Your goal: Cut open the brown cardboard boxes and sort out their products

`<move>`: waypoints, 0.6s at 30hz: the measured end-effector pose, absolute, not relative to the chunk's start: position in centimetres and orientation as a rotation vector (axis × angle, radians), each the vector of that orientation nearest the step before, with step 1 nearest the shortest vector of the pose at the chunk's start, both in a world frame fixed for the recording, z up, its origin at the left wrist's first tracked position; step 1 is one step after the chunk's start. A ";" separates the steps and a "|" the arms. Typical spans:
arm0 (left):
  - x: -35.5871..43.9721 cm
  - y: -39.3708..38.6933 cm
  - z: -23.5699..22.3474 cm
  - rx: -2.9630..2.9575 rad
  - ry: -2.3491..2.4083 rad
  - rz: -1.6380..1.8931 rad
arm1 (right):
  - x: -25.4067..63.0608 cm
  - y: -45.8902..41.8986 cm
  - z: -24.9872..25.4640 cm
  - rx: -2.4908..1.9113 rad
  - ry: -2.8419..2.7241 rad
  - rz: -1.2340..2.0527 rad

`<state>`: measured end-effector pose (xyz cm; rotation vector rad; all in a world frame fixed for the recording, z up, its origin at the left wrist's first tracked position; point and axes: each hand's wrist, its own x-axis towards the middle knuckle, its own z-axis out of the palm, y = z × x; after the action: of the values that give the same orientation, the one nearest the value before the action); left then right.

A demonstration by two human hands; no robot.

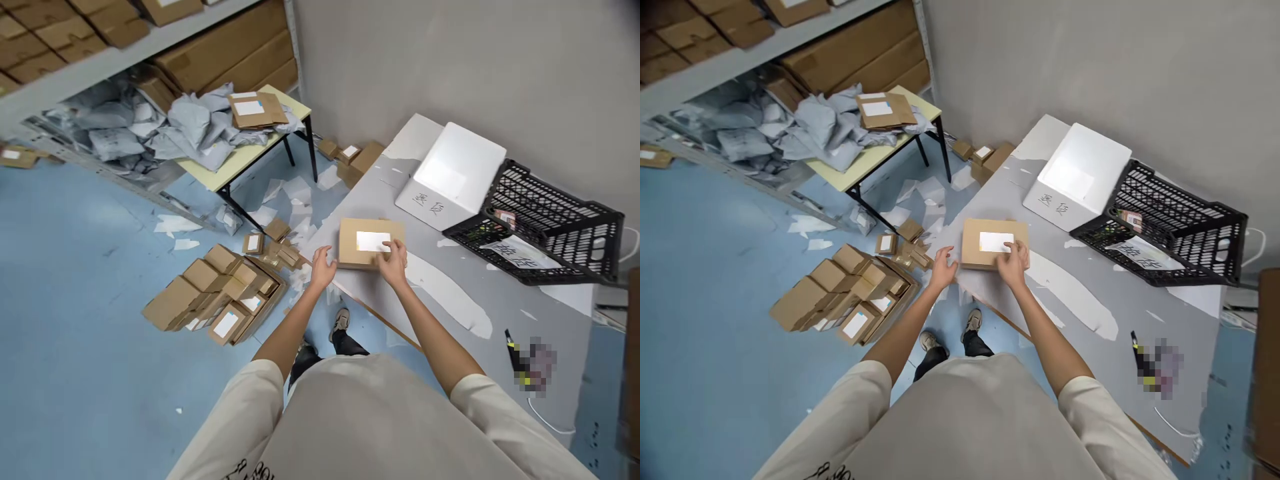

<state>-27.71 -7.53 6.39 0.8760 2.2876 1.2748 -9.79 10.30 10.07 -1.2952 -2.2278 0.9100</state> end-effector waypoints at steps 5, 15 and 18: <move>-31.3 -16.1 6.1 0.732 2.426 1.314 | -18.3 4.0 11.5 -0.896 -2.364 1.042; -37.2 -37.9 1.4 0.228 2.604 1.303 | -32.3 -15.6 7.4 -0.359 -2.550 1.410; -38.2 -42.9 -0.6 0.102 2.578 1.301 | -35.0 -20.1 4.4 -0.352 -2.617 1.503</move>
<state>-38.20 -42.94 -0.59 0.1017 2.5784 1.3007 -34.95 -20.06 4.40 -0.3517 -2.6171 1.5034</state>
